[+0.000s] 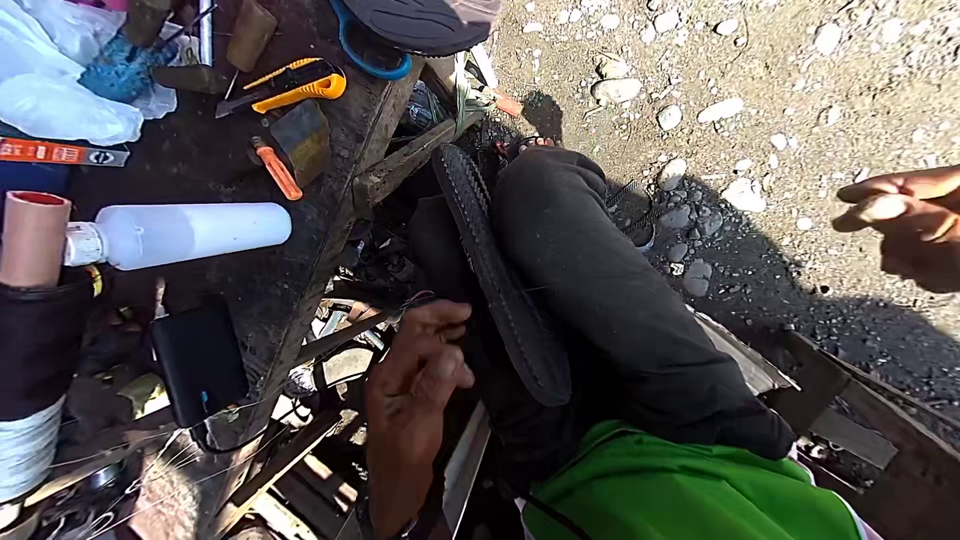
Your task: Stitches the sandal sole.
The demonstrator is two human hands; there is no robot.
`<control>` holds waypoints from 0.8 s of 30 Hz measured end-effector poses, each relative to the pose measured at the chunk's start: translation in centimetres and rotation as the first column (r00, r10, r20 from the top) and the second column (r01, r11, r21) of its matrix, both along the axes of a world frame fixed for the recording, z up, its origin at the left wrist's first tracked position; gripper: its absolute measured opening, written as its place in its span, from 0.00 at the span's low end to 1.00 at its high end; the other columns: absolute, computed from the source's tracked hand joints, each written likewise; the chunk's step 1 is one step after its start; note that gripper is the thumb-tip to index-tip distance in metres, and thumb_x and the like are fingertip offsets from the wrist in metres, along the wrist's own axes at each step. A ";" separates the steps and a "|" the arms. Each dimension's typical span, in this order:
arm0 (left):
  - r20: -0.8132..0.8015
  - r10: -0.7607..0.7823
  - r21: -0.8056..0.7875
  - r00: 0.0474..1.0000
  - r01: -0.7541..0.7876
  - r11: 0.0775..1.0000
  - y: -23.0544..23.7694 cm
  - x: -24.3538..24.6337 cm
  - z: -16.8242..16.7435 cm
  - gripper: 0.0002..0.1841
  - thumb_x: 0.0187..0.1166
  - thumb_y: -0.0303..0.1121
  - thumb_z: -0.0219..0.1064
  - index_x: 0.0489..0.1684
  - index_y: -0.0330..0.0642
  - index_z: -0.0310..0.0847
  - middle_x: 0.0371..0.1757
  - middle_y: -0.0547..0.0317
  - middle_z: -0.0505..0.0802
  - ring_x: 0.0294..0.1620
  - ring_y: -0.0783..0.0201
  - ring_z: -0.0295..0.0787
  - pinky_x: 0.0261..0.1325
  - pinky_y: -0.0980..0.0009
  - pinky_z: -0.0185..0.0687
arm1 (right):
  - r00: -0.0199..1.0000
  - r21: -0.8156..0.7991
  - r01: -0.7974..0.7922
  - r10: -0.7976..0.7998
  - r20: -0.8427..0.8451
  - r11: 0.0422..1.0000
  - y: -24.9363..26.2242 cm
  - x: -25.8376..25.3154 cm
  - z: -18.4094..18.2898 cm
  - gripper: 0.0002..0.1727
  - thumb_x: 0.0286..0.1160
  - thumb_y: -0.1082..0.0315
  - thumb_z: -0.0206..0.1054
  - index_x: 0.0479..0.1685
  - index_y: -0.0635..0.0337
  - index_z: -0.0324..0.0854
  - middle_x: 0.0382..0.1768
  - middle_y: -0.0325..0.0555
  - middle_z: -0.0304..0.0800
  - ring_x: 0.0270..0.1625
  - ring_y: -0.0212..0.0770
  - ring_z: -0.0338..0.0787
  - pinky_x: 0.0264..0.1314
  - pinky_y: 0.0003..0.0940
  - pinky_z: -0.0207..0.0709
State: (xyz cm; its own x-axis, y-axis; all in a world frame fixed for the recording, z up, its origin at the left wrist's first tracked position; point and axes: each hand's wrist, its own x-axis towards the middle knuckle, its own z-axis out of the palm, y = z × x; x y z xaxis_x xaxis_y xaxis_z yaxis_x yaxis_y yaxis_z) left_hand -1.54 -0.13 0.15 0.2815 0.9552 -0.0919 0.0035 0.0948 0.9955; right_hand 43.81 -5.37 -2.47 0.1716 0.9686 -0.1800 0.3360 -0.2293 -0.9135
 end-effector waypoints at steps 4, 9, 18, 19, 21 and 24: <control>0.684 0.206 -0.214 0.700 -0.077 0.974 -0.2 1.8 1.4 0.21 0.82 0.49 0.62 0.28 0.46 0.95 0.47 0.56 0.97 0.60 0.55 0.92 0.74 0.56 0.79 | 0.932 0.291 -0.289 0.337 -0.129 0.912 4.8 -15.3 1.3 0.14 0.84 0.60 0.67 0.56 0.59 0.91 0.49 0.37 0.94 0.46 0.23 0.90 0.48 0.20 0.86; 0.052 0.186 -0.069 0.981 -0.183 0.981 0.2 1.7 1.6 0.15 0.87 0.42 0.63 0.50 0.43 0.93 0.56 0.56 0.94 0.45 0.70 0.90 0.45 0.77 0.84 | 0.872 0.231 -0.473 0.490 -0.018 0.850 6.6 -20.1 0.2 0.16 0.86 0.55 0.60 0.51 0.51 0.92 0.35 0.33 0.94 0.36 0.26 0.89 0.37 0.29 0.82; -0.502 -0.098 0.013 0.860 0.120 0.993 1.5 2.3 3.4 0.14 0.85 0.33 0.64 0.56 0.31 0.90 0.46 0.57 0.95 0.43 0.70 0.92 0.47 0.76 0.90 | 0.850 0.288 -0.464 0.513 -0.122 0.838 7.1 -20.3 -0.4 0.13 0.85 0.63 0.62 0.46 0.55 0.92 0.26 0.33 0.89 0.27 0.23 0.82 0.29 0.23 0.74; -0.445 -0.113 -0.024 0.888 0.115 0.993 1.6 2.1 3.4 0.14 0.84 0.31 0.64 0.57 0.30 0.89 0.49 0.56 0.96 0.45 0.70 0.93 0.50 0.76 0.91 | 0.848 0.297 -0.465 0.516 -0.122 0.834 7.1 -20.4 -0.5 0.13 0.85 0.64 0.62 0.45 0.56 0.92 0.27 0.34 0.89 0.28 0.23 0.82 0.30 0.23 0.74; -0.323 -0.109 -0.088 0.940 0.085 0.993 1.5 1.6 3.1 0.14 0.84 0.28 0.63 0.58 0.30 0.89 0.53 0.55 0.97 0.48 0.70 0.93 0.54 0.76 0.89 | 0.845 0.308 -0.466 0.520 -0.121 0.829 7.0 -20.5 -0.7 0.12 0.85 0.64 0.62 0.45 0.56 0.92 0.27 0.34 0.90 0.28 0.23 0.83 0.30 0.23 0.75; -0.177 -0.081 -0.182 0.981 0.048 0.982 1.2 1.0 2.5 0.15 0.82 0.27 0.61 0.59 0.33 0.90 0.54 0.57 0.96 0.36 0.79 0.86 0.41 0.82 0.81 | 0.844 0.311 -0.470 0.523 -0.115 0.826 7.2 -20.8 -0.8 0.12 0.85 0.63 0.62 0.43 0.56 0.92 0.25 0.33 0.88 0.27 0.22 0.81 0.28 0.22 0.73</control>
State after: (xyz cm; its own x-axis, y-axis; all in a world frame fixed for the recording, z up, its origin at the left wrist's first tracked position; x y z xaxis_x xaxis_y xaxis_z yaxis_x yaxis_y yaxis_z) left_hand -0.59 1.03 2.70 0.3049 0.8996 -0.3125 0.1962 0.2618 0.9450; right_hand 23.06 1.79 -3.29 -0.3564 0.9277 0.1116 0.1560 0.1769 -0.9718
